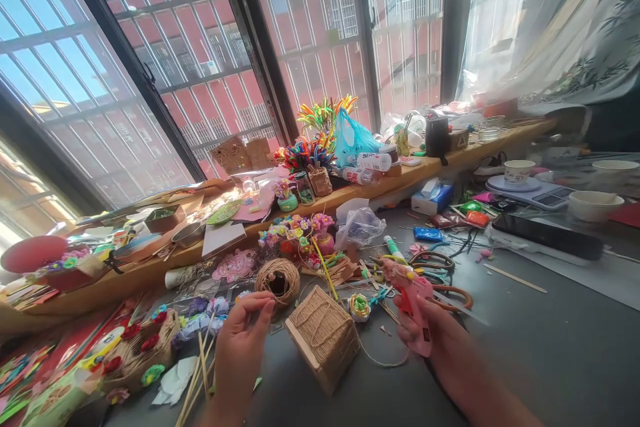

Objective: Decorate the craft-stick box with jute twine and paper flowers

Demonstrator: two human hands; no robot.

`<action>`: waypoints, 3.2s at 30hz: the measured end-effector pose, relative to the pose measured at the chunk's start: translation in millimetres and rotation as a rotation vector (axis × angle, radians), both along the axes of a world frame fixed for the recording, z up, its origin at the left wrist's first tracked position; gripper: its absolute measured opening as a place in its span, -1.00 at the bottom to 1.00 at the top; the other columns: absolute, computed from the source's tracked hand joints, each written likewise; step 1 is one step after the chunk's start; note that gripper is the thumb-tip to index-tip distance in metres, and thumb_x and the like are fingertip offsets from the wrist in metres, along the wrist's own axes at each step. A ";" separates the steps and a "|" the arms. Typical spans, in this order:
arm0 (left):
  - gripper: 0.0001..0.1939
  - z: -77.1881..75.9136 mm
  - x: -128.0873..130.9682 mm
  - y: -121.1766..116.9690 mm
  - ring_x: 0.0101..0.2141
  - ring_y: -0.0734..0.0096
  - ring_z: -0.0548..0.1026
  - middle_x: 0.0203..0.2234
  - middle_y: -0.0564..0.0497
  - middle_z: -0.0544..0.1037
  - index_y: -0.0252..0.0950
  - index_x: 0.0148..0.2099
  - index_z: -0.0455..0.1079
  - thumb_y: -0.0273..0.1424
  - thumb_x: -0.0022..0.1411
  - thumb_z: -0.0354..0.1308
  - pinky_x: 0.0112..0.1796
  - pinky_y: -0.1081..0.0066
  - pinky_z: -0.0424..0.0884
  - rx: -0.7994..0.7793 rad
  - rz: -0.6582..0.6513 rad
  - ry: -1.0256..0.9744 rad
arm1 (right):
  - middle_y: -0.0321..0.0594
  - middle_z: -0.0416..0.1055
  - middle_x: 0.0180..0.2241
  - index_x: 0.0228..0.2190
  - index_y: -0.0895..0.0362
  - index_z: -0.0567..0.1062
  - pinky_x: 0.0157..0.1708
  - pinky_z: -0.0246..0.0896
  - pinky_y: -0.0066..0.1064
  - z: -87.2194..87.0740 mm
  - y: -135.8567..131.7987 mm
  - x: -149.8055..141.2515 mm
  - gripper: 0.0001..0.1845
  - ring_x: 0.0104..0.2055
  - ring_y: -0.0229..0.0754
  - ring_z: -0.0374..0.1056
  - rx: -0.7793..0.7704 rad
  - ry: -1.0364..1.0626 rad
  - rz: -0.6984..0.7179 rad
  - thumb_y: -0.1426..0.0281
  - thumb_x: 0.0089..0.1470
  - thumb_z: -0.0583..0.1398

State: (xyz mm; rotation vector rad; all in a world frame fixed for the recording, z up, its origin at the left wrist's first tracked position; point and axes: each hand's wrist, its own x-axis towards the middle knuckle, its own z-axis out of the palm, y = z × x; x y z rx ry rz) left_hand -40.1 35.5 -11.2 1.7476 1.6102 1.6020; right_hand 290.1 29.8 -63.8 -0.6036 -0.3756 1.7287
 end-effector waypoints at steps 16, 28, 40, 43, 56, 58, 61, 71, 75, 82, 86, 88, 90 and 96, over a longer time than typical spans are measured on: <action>-0.60 27.6 33.9 11.1 0.21 -0.07 0.48 0.15 -0.11 0.64 -0.03 0.12 0.65 -0.10 0.50 0.04 0.22 -0.10 0.40 -0.075 -0.422 0.651 | -0.29 0.35 -0.59 -0.34 0.16 0.70 -0.37 0.23 -0.35 5.7 -2.5 -1.9 -0.57 -0.47 -0.20 0.20 0.013 -0.052 -0.014 0.02 0.01 0.45; -0.40 -10.1 -27.8 -17.6 -0.31 0.13 0.64 -0.32 -0.10 0.73 -0.27 -0.27 0.69 0.15 -0.11 0.50 -0.46 0.39 0.53 -0.171 0.244 -0.270 | -0.30 0.36 -0.58 -0.39 0.10 0.66 -0.40 0.20 -0.37 -3.3 0.9 1.2 -0.72 -0.49 -0.22 0.18 0.004 0.045 0.015 0.14 0.08 0.44; -0.53 3.3 -47.0 -26.8 -0.38 0.22 0.63 -0.39 -0.05 0.70 -0.26 -0.33 0.58 0.01 -0.09 0.55 -0.39 0.35 0.58 -0.090 0.285 -0.254 | -0.27 0.38 -0.58 -0.28 0.20 0.72 -0.41 0.25 -0.41 -1.6 0.8 3.0 -0.64 -0.47 -0.23 0.20 0.045 0.027 0.022 0.14 0.09 0.43; -0.48 7.8 -48.2 -28.9 -0.35 0.19 0.63 -0.39 -0.06 0.69 -0.27 -0.38 0.56 0.05 -0.18 0.56 -0.35 0.33 0.59 -0.089 0.314 -0.255 | -0.27 0.37 -0.59 -0.28 0.23 0.72 -0.40 0.27 -0.41 -0.4 0.8 3.2 -0.63 -0.48 -0.24 0.19 0.061 0.026 0.023 0.13 0.11 0.40; -0.43 15.1 -51.5 -40.6 -0.44 0.23 0.51 -0.53 0.04 0.54 -0.20 -0.45 0.40 0.22 0.16 0.27 -0.39 0.35 0.47 -0.061 0.363 -0.093 | -0.28 0.38 -0.59 -0.32 0.16 0.71 -0.41 0.25 -0.41 1.2 -0.5 1.7 -0.68 -0.48 -0.23 0.22 0.050 0.003 0.029 0.14 0.10 0.41; -0.41 17.4 -49.1 -43.4 -0.50 0.30 0.43 -0.57 0.07 0.47 -0.19 -0.48 0.32 0.21 0.26 0.17 -0.46 0.38 0.40 -0.053 0.379 -0.062 | -0.28 0.38 -0.59 -0.33 0.13 0.70 -0.40 0.26 -0.40 0.4 0.1 1.8 -0.71 -0.48 -0.22 0.22 0.045 -0.002 0.025 0.14 0.10 0.42; -0.40 19.4 -44.6 -46.4 -0.61 0.42 0.25 -0.64 0.12 0.35 -0.20 -0.50 0.28 0.20 0.30 0.13 -0.59 0.43 0.23 -0.122 0.386 -0.042 | -0.28 0.37 -0.59 -0.32 0.14 0.71 -0.40 0.27 -0.39 -0.8 1.0 2.3 -0.68 -0.47 -0.20 0.21 0.043 -0.017 0.023 0.13 0.08 0.43; -0.35 4.7 13.1 -50.8 0.29 -0.14 0.40 0.33 -0.12 0.43 0.01 0.40 0.29 -0.01 0.35 0.24 0.19 -0.07 0.44 -0.067 0.017 0.394 | -0.27 0.37 -0.59 -0.37 0.14 0.70 -0.39 0.26 -0.38 1.1 0.5 1.8 -0.66 -0.47 -0.21 0.23 0.053 -0.036 0.029 0.10 0.04 0.44; -0.04 -4.1 44.7 -50.7 0.40 -0.34 0.21 0.45 -0.22 0.25 -0.04 0.49 0.16 -0.03 0.15 0.44 0.30 -0.34 0.20 -0.117 -0.141 0.646 | -0.28 0.34 -0.60 -0.32 0.18 0.72 -0.43 0.23 -0.40 2.7 0.6 0.9 -0.59 -0.48 -0.22 0.20 0.049 -0.056 0.026 0.06 0.01 0.45; -0.37 -2.5 60.3 -42.1 0.23 -0.14 0.47 0.24 -0.21 0.52 -0.19 0.32 0.38 -0.04 0.30 0.23 0.23 -0.04 0.38 -0.324 -0.127 0.093 | -0.28 0.32 -0.59 -0.33 0.15 0.72 -0.45 0.23 -0.40 1.4 0.9 1.0 -0.62 -0.47 -0.21 0.19 0.041 -0.038 0.023 0.08 0.01 0.47; -0.33 -5.3 54.6 -43.9 0.18 -0.11 0.53 0.19 -0.22 0.57 -0.26 0.31 0.39 0.05 0.33 0.14 0.13 0.10 0.49 -0.467 -0.178 -0.147 | -0.24 0.38 -0.58 -0.30 0.17 0.72 -0.44 0.24 -0.39 0.8 -0.3 0.3 -0.62 -0.47 -0.20 0.19 0.051 -0.021 0.022 0.09 0.04 0.45; -0.36 -7.6 49.3 -43.3 0.21 -0.13 0.51 0.21 -0.24 0.56 -0.25 0.30 0.41 0.03 0.35 0.14 0.18 0.02 0.44 -0.500 -0.163 -0.035 | -0.25 0.39 -0.57 -0.29 0.14 0.72 -0.44 0.23 -0.39 0.5 -0.5 0.0 -0.65 -0.48 -0.20 0.18 0.050 -0.013 0.017 0.11 0.05 0.44; -0.41 -7.9 44.1 -41.8 0.23 -0.15 0.48 0.22 -0.24 0.54 -0.23 0.29 0.43 -0.01 0.37 0.14 0.23 -0.09 0.38 -0.457 -0.114 0.120 | -0.25 0.39 -0.56 -0.29 0.13 0.72 -0.43 0.24 -0.38 0.2 -0.4 -0.1 -0.67 -0.48 -0.20 0.18 0.043 -0.014 0.015 0.12 0.06 0.44; -0.70 10.5 42.5 -34.7 0.18 -0.13 0.51 0.13 -0.15 0.61 -0.10 0.02 0.65 -0.17 0.37 0.19 0.19 -0.18 0.42 -0.092 -0.030 0.530 | -0.26 0.35 -0.59 -0.41 0.12 0.66 -0.44 0.21 -0.38 1.9 -0.9 -0.4 -0.68 -0.48 -0.19 0.18 0.050 -0.021 0.046 0.10 0.06 0.43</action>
